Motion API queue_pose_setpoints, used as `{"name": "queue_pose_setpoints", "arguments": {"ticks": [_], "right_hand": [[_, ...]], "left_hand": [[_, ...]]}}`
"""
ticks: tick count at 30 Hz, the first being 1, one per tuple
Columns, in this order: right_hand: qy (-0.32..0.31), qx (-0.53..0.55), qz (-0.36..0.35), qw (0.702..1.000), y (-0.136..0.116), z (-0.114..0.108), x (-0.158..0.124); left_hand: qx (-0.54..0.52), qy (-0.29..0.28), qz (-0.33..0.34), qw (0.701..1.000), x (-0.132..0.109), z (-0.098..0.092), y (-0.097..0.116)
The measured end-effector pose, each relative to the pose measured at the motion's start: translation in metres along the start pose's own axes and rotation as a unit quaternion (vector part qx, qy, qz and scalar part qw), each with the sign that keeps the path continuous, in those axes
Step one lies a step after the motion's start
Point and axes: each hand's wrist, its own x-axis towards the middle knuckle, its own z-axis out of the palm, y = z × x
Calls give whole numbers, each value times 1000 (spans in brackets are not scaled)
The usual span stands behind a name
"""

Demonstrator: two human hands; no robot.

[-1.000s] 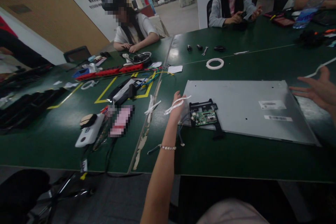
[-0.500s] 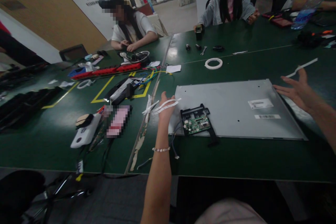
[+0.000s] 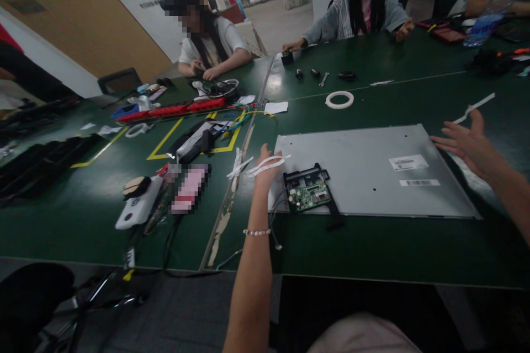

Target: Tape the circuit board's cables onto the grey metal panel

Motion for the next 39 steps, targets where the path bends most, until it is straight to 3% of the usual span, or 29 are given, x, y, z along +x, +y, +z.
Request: {"name": "queue_pose_setpoints", "arguments": {"ticks": [8,19,22,25,27,30,35,39], "right_hand": [[-29,49,-21,998,16,-1,10],[-32,50,-44,997,9,15,0],[-41,23,-67,997,14,14,1],[-39,-16,-80,996,18,12,3],[-36,-30,-87,995,20,12,3],[-36,-58,-99,993,23,11,4],[-21,-111,-107,988,25,11,5],[-28,-107,-109,988,22,13,4]], "left_hand": [[43,-2,-13,999,1,-5,0],[67,11,-13,998,0,-7,4],[53,30,17,998,2,-4,3],[0,44,92,995,1,-4,9],[-58,-3,147,987,-5,-7,17],[-100,-128,214,963,-20,-18,32],[-5,-254,307,917,-51,-46,41],[73,-320,311,892,-74,-60,31]]}}
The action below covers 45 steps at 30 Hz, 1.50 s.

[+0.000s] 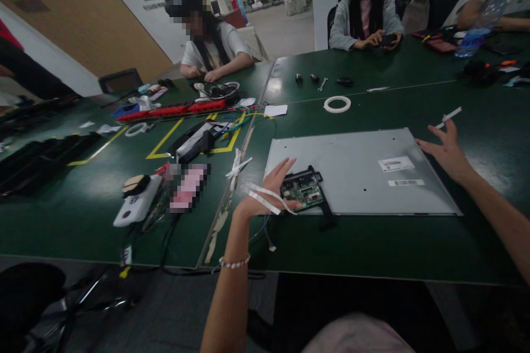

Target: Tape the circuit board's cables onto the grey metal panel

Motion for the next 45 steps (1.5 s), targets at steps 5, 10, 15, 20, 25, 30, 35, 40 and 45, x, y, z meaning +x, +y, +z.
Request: {"name": "queue_pose_setpoints", "arguments": {"ticks": [5,10,15,20,25,30,35,40,45], "right_hand": [[2,-29,-13,1000,-4,2,-3],[3,-24,-20,1000,-8,4,-5],[-2,-24,-21,999,-8,4,-5],[-4,-20,-20,1000,-6,4,-3],[1,-23,-23,999,-8,5,-4],[-7,-14,-35,999,-4,4,-3],[-9,-21,-33,999,-1,3,-2],[-10,-28,-29,999,-7,5,-4],[-15,-24,-35,999,-6,6,-4]], "left_hand": [[44,-20,-36,998,-17,13,-3],[38,10,-18,999,-15,17,-11],[-18,21,15,1000,-3,15,-6],[-49,14,51,997,24,16,-1],[-63,-22,110,992,57,21,-10],[-86,-46,127,987,70,22,-13],[-102,-41,135,985,74,23,-14],[-112,-21,130,985,87,29,-14],[-112,0,130,985,92,38,-12]]}}
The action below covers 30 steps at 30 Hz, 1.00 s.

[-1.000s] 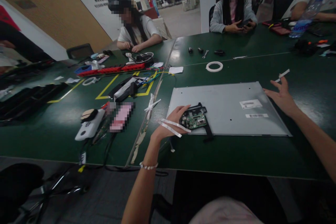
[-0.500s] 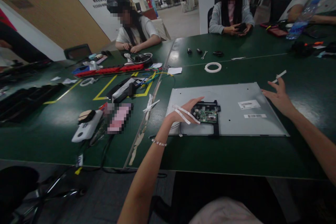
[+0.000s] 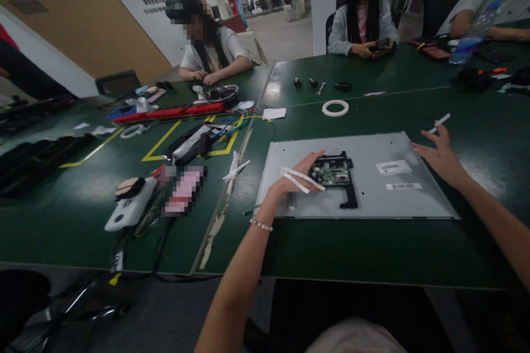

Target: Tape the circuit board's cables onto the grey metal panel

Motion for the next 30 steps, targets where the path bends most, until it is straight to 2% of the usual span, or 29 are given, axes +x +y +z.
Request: {"name": "queue_pose_setpoints", "arguments": {"ticks": [4,7,10,12,16,22,25,30], "right_hand": [[2,0,-1,1000,4,0,2],[0,3,-2,1000,3,1,2],[-1,12,-8,1000,1,2,0],[-4,14,-11,1000,2,1,-2],[-9,4,-11,1000,3,1,-7],[8,-26,-2,1000,-7,2,-13],[3,-22,-9,1000,-10,3,-15],[6,-15,-8,1000,-6,1,-15]], "left_hand": [[9,38,2,999,-8,0,1],[42,115,-25,992,-16,-6,-2],[89,206,-64,972,-23,-15,-10],[109,241,-92,960,-27,-22,-18],[146,261,-126,946,-35,-29,-36],[158,283,-197,925,-41,-23,-60],[139,306,-218,916,-42,-20,-63],[145,298,-225,916,-40,-16,-59]]}}
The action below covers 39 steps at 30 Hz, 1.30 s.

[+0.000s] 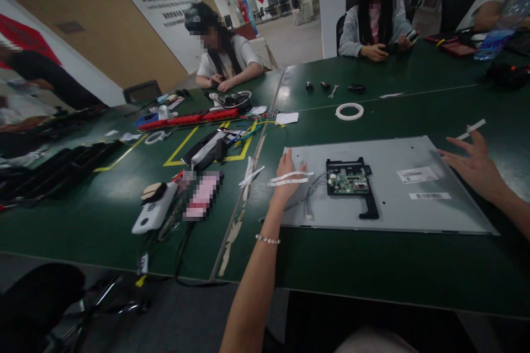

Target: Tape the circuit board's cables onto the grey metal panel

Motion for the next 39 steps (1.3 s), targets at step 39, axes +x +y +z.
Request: {"name": "queue_pose_setpoints", "arguments": {"ticks": [39], "right_hand": [[3,-52,-39,998,-2,2,10]], "left_hand": [[-117,-208,228,944,-9,28,61]]}}
